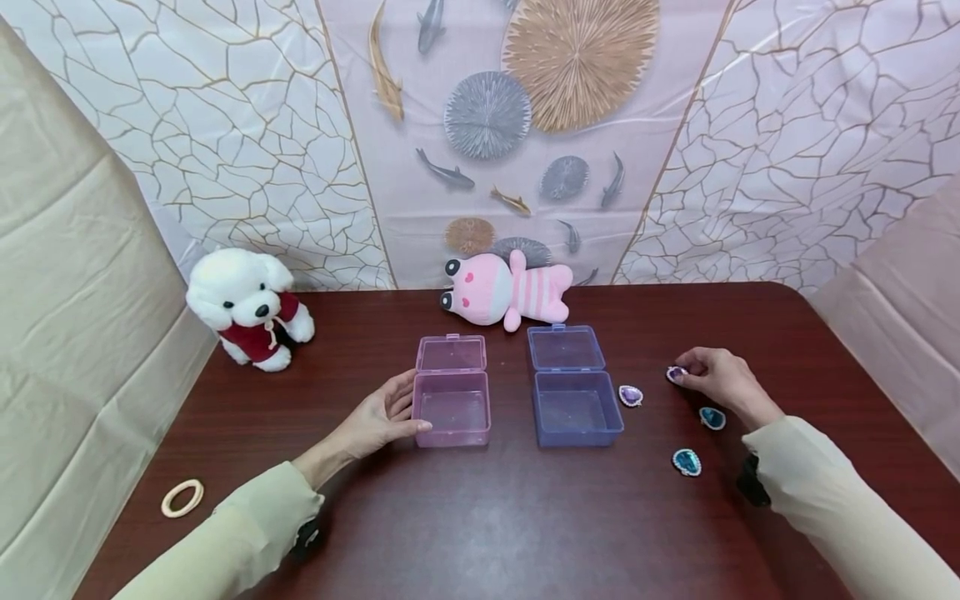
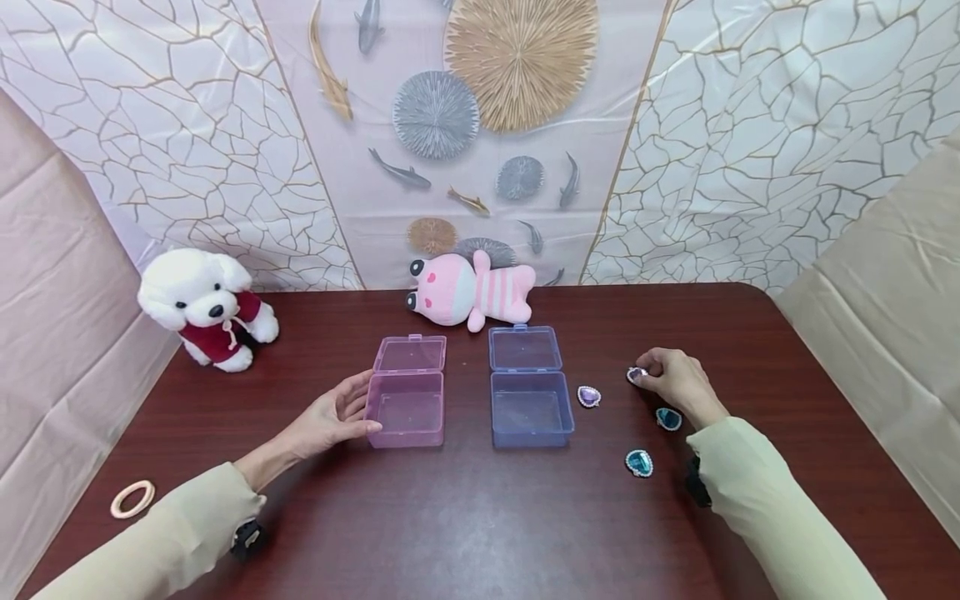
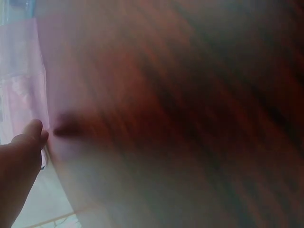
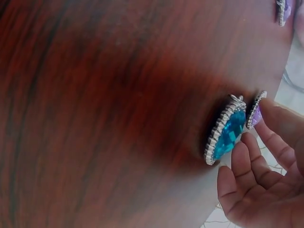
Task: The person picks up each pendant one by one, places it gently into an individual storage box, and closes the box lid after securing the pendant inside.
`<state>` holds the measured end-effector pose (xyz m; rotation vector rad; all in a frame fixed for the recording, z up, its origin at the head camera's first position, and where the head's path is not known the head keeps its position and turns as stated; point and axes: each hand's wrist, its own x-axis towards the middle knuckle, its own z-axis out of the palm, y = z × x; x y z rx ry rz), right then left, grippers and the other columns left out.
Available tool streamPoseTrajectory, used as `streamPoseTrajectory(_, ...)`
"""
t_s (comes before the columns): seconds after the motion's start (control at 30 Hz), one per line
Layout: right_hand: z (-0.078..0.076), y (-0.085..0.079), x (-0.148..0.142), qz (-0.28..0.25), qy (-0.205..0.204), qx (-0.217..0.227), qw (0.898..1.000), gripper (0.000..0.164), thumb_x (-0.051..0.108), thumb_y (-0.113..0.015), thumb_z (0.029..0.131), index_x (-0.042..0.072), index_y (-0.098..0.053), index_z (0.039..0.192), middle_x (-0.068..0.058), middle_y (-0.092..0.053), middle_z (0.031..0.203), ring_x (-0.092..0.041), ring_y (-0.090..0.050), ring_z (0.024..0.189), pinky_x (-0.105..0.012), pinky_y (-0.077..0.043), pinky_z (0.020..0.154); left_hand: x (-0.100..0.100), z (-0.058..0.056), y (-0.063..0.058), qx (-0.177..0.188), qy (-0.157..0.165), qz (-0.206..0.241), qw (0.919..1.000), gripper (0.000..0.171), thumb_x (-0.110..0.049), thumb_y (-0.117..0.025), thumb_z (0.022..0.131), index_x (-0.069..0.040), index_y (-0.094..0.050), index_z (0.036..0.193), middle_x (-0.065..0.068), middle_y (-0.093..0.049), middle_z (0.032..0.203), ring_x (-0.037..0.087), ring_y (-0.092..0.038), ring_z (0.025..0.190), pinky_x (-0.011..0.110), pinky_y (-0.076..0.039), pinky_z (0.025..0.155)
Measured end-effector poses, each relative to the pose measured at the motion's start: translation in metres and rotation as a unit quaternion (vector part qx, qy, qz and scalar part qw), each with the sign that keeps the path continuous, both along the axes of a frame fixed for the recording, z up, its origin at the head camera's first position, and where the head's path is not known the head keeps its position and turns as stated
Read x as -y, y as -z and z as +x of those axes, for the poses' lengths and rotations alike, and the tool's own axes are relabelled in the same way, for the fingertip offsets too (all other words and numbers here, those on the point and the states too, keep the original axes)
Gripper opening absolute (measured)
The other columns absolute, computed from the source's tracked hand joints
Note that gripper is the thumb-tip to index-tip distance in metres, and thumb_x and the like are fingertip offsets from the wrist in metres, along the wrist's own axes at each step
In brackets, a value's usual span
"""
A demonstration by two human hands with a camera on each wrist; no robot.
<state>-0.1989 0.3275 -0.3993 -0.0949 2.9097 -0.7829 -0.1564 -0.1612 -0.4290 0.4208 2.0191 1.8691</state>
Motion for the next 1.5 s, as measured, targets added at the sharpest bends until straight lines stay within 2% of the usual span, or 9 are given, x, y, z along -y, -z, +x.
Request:
streamPoseTrajectory(0.23, 0.003, 0.002, -0.003, -0.008, 0.02, 0.004, 1.0, 0.026, 0.015, -0.068, 0.086, -0.004, -0.057, 0.101, -0.018, -0.063, 0.088, -0.028, -0.055, 0.081, -0.042, -0.048, 0.072, -0.003, -0.002, 0.002, 0.015, -0.006, 0.004, 0.9999, 0.086, -0.008, -0.075, 0.079, 0.005, -0.02, 0.145, 0.026, -0.027, 0.148, 0.039, -0.027, 0.138, 0.044, -0.027, 0.112)
streamPoseTrajectory(0.47, 0.008, -0.007, 0.0, -0.023, 0.033, -0.052, 0.998, 0.022, 0.014, -0.068, 0.086, -0.002, -0.056, 0.097, -0.01, -0.061, 0.078, -0.015, -0.052, 0.068, -0.027, -0.043, 0.061, -0.003, -0.002, 0.002, 0.011, -0.01, 0.004, 0.9999, 0.08, -0.006, -0.074, 0.079, 0.006, -0.025, 0.142, 0.026, -0.031, 0.146, 0.038, -0.029, 0.137, 0.043, -0.029, 0.111)
streamPoseTrajectory(0.57, 0.008, -0.019, 0.015, -0.09, 0.029, -0.088, 0.992, 0.022, 0.01, -0.067, 0.087, -0.005, -0.056, 0.099, -0.008, -0.06, 0.078, -0.005, -0.053, 0.064, -0.022, -0.05, 0.057, -0.002, -0.001, 0.001, 0.007, -0.008, 0.005, 0.9999, 0.081, -0.008, -0.075, 0.079, 0.006, -0.025, 0.142, 0.026, -0.03, 0.146, 0.039, -0.029, 0.137, 0.043, -0.03, 0.111)
streamPoseTrajectory(0.67, 0.005, -0.034, 0.045, -0.208, 0.008, -0.097, 0.973, 0.023, 0.002, -0.065, 0.087, -0.012, -0.053, 0.101, -0.001, -0.062, 0.077, 0.003, -0.057, 0.063, -0.019, -0.056, 0.058, -0.001, 0.0, 0.001, 0.007, -0.01, 0.007, 0.9999, 0.082, -0.008, -0.074, 0.079, 0.006, -0.025, 0.143, 0.026, -0.03, 0.147, 0.039, -0.028, 0.138, 0.042, -0.031, 0.11)
streamPoseTrajectory(0.73, 0.003, -0.043, 0.073, -0.287, -0.011, -0.079, 0.955, 0.025, -0.004, -0.062, 0.086, -0.017, -0.05, 0.103, 0.004, -0.062, 0.077, 0.003, -0.059, 0.066, -0.021, -0.058, 0.062, 0.0, 0.0, 0.002, 0.005, -0.01, 0.006, 0.9999, 0.081, -0.007, -0.074, 0.08, 0.006, -0.024, 0.143, 0.025, -0.029, 0.147, 0.039, -0.027, 0.138, 0.042, -0.031, 0.11)
streamPoseTrajectory(0.83, 0.004, -0.051, 0.121, -0.357, -0.038, -0.043, 0.932, 0.026, -0.006, -0.061, 0.086, -0.018, -0.049, 0.105, 0.005, -0.064, 0.079, -0.001, -0.062, 0.068, -0.026, -0.059, 0.067, 0.001, 0.0, 0.003, 0.005, -0.012, 0.007, 0.9999, 0.08, -0.005, -0.073, 0.08, 0.006, -0.024, 0.143, 0.026, -0.028, 0.147, 0.039, -0.026, 0.138, 0.044, -0.03, 0.111)
streamPoseTrajectory(1.07, 0.009, -0.039, 0.228, -0.422, -0.109, 0.061, 0.898, 0.024, -0.007, -0.061, 0.085, -0.016, -0.053, 0.105, -0.011, -0.065, 0.085, -0.008, -0.062, 0.07, -0.038, -0.059, 0.073, 0.001, 0.0, 0.006, 0.001, -0.01, 0.011, 0.9999, 0.08, -0.003, -0.072, 0.081, 0.006, -0.023, 0.144, 0.026, -0.027, 0.148, 0.039, -0.026, 0.138, 0.036, -0.035, 0.109)
streamPoseTrajectory(1.2, 0.01, -0.029, 0.261, -0.411, -0.131, 0.1, 0.896, 0.019, -0.008, -0.062, 0.084, -0.014, -0.056, 0.1, -0.006, -0.063, 0.076, -0.009, -0.06, 0.064, -0.04, -0.06, 0.069, 0.0, 0.0, 0.006, -0.002, 0.0, 0.021, 0.9998, 0.08, -0.003, -0.07, 0.082, 0.008, -0.021, 0.144, 0.027, -0.025, 0.148, 0.04, -0.024, 0.138, 0.03, -0.037, 0.107)
streamPoseTrajectory(1.5, 0.012, -0.018, 0.288, -0.37, -0.167, 0.146, 0.902, 0.013, -0.009, -0.062, 0.084, -0.013, -0.057, 0.095, -0.003, -0.058, 0.068, -0.009, -0.058, 0.055, -0.038, -0.06, 0.064, 0.001, 0.003, 0.005, 0.001, -0.002, 0.022, 0.9998, 0.079, -0.004, -0.07, 0.083, 0.008, -0.021, 0.143, 0.028, -0.024, 0.149, 0.04, -0.022, 0.139, 0.041, -0.03, 0.111)
